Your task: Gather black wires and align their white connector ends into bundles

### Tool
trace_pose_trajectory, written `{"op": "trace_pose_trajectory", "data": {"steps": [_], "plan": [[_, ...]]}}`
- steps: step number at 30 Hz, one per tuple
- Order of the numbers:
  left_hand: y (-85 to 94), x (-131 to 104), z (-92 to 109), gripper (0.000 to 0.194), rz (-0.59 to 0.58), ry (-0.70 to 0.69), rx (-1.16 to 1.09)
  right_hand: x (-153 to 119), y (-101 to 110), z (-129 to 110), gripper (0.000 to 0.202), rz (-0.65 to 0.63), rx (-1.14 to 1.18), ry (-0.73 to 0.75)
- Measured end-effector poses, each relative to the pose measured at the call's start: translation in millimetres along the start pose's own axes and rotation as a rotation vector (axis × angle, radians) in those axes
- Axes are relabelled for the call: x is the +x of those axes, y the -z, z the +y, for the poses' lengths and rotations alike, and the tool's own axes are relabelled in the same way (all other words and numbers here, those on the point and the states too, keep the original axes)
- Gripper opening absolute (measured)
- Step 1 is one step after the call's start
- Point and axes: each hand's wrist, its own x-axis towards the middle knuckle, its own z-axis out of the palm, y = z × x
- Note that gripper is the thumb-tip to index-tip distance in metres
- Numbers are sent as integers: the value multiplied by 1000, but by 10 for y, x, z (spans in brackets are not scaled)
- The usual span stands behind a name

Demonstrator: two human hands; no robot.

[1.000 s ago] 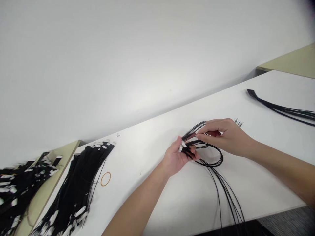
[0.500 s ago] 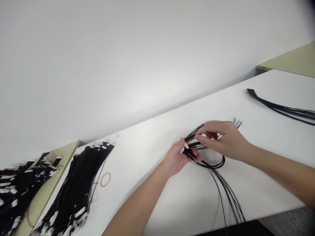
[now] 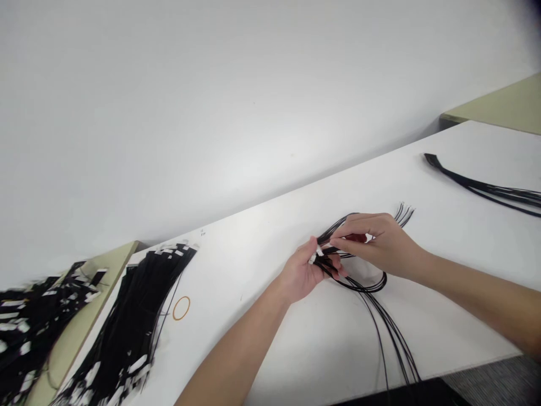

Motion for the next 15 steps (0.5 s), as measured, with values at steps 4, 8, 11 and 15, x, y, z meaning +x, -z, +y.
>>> {"op": "trace_pose_trajectory", "data": {"steps": [4, 8, 11, 15], "plan": [[14, -2, -3, 47, -7, 10, 8, 3, -35, 61, 13, 3, -36, 43], [5, -9, 6, 48, 4, -7, -30, 7, -31, 70, 11, 108, -32, 101], [-4, -21, 20, 48, 58, -40, -122, 39, 68, 107, 17, 340, -69, 91], [-5, -33, 37, 46, 121, -67, -202, 110, 263, 196, 22, 292, -313, -132]]}}
